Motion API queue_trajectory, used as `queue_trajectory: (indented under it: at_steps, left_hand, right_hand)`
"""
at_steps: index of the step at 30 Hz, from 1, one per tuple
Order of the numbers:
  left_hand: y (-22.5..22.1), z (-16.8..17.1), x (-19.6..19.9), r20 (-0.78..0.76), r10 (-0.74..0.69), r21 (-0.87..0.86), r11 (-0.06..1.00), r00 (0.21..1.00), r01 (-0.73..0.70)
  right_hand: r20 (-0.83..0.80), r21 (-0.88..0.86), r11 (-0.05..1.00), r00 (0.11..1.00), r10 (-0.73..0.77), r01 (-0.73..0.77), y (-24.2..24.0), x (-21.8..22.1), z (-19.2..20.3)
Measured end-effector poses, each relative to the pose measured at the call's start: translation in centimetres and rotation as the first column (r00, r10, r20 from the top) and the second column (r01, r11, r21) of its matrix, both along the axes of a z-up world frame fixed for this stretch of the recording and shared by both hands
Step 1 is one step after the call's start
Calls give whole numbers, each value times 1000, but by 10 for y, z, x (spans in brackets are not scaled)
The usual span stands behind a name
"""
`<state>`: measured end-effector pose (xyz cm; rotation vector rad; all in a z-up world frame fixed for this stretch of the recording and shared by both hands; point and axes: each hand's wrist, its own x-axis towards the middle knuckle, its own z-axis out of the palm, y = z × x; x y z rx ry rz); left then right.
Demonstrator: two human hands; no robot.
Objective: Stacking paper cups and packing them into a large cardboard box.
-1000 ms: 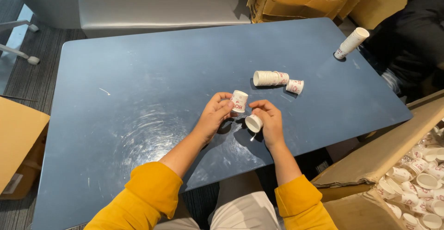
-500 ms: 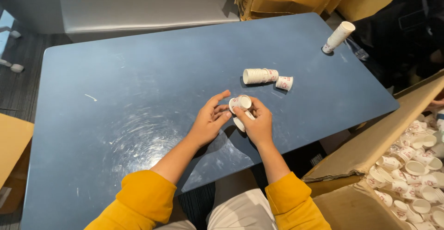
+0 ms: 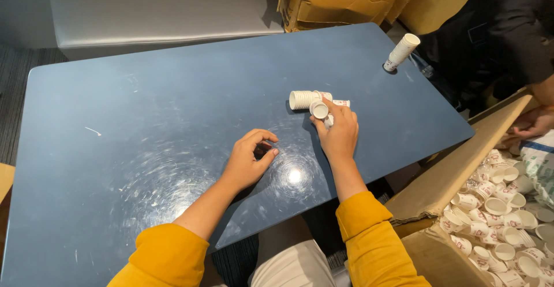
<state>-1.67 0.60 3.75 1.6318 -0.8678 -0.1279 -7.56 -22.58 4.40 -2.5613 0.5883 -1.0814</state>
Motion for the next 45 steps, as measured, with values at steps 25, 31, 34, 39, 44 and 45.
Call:
queue_trajectory:
  at_steps: [25, 31, 34, 39, 44, 45]
  left_hand:
    - [114, -15, 22, -51, -37, -165, 986, 998, 28]
    - [130, -9, 21, -126, -73, -53, 996, 989, 66]
    - [129, 2, 21, -142, -69, 64, 995, 988, 78]
    - [133, 4, 23, -31, -19, 134, 991, 999, 23]
    - [135, 10, 19, 166, 30, 199, 978, 986, -63]
    - [134, 13, 18, 163, 30, 200, 978, 986, -63]
  right_hand:
    - [423, 518, 355, 593, 685, -779, 153, -7, -11]
    - [272, 571, 449, 675, 686, -687, 166, -12, -12]
    - [238, 578, 461, 680, 694, -673, 166, -16, -10]
    - [176, 573, 507, 700, 692, -644, 171, -19, -3]
    - [145, 435, 559, 668, 730, -706, 173, -20, 0]
    - [143, 437, 558, 668, 730, -705, 174, -21, 3]
